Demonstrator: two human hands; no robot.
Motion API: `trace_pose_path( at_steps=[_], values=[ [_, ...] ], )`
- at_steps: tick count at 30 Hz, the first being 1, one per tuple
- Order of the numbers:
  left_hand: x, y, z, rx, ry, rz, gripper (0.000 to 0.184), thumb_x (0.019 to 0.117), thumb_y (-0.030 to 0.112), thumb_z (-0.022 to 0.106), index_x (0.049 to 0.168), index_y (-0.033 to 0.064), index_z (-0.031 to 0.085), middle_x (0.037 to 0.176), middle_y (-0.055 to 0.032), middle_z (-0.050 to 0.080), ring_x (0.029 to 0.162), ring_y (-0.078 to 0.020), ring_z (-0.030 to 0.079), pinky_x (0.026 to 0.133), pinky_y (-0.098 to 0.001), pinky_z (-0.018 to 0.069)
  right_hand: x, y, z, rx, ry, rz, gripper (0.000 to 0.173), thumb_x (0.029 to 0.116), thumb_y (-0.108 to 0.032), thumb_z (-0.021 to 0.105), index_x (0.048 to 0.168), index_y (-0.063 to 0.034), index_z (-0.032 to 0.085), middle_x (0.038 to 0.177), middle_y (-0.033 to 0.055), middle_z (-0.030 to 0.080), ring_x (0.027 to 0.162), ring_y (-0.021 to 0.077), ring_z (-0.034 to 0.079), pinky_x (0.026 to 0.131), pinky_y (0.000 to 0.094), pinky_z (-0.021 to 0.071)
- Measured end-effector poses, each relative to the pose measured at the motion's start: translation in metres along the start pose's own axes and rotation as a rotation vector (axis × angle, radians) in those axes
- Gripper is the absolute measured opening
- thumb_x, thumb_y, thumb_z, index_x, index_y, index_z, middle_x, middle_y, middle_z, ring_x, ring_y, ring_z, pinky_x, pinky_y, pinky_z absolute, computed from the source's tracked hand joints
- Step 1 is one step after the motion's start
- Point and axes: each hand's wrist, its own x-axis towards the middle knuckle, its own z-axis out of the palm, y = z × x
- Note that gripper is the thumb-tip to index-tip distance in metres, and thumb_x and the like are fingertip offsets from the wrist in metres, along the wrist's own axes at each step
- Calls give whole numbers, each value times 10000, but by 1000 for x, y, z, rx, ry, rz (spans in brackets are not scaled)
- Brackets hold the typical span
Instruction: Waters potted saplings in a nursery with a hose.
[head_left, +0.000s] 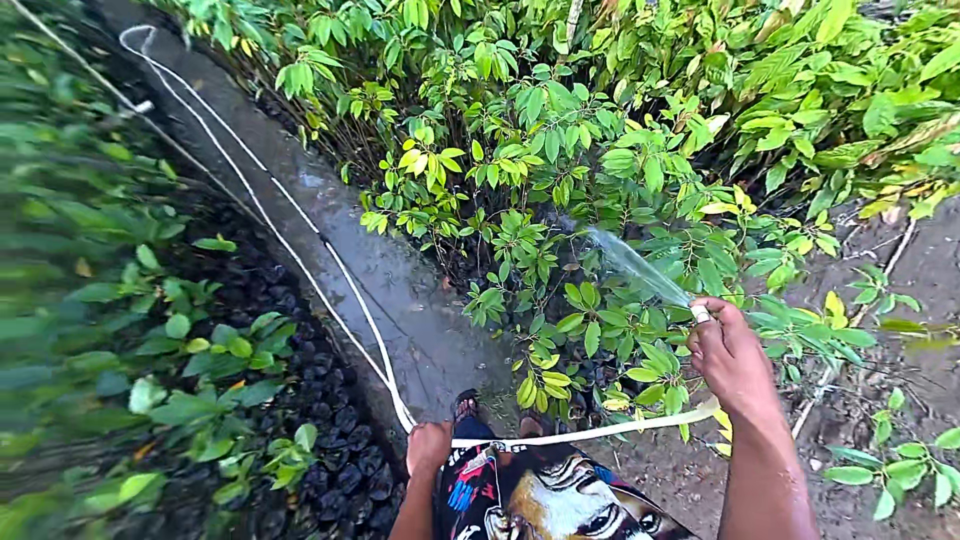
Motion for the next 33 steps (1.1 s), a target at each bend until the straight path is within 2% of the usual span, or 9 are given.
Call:
trace_pose_path(
  at_steps=[3,8,13,19,25,33],
  values=[
    [-7,-7,8,-16,-16,-30,621,1095,473,314,1096,30,750,1294,-199,683,1334,-345,575,1141,-526,421,0,0,-4,-13,-75,-23,348,1085,-257,360,1323,-94,554,642,-7,463,474,142,443,443,355,412],
    [-12,-25,12,-45,-25,-31,599,1093,460,326,1102,35,747,1291,-202,681,1326,-347,579,1132,-543,429,-10,-8,-9,39,-82,-18,338,1089,-243,352,1312,-79,545,636,-26,429,462,107,404,429,306,383],
    [-13,-44,17,-104,-39,-29,587,1086,467,351,1107,26,737,1294,-219,671,1319,-360,581,1104,-550,456,-24,-15,-5,17,-133,-47,353,1081,-276,357,1313,-90,549,629,-27,426,451,114,399,417,317,381],
    [-14,-88,29,-138,-51,32,582,1088,460,355,1122,27,742,1303,-220,668,1334,-370,567,1129,-553,430,-51,-42,12,-19,-182,-27,335,1086,-270,359,1306,-108,553,626,-32,431,445,103,390,405,298,361],
    [-15,-140,54,-162,-86,25,603,1089,467,335,1146,17,733,1333,-221,652,1373,-365,532,1171,-527,390,-80,-74,22,21,-242,-64,304,1082,-278,355,1268,-138,550,606,-77,404,414,56,339,372,239,318],
    [-9,-185,70,-164,-106,61,617,1095,461,307,1143,14,730,1332,-204,658,1384,-333,527,1207,-492,346,-116,-104,38,2,-266,-59,280,1074,-260,353,1243,-157,551,588,-93,390,402,40,327,363,222,311]
  ],
)
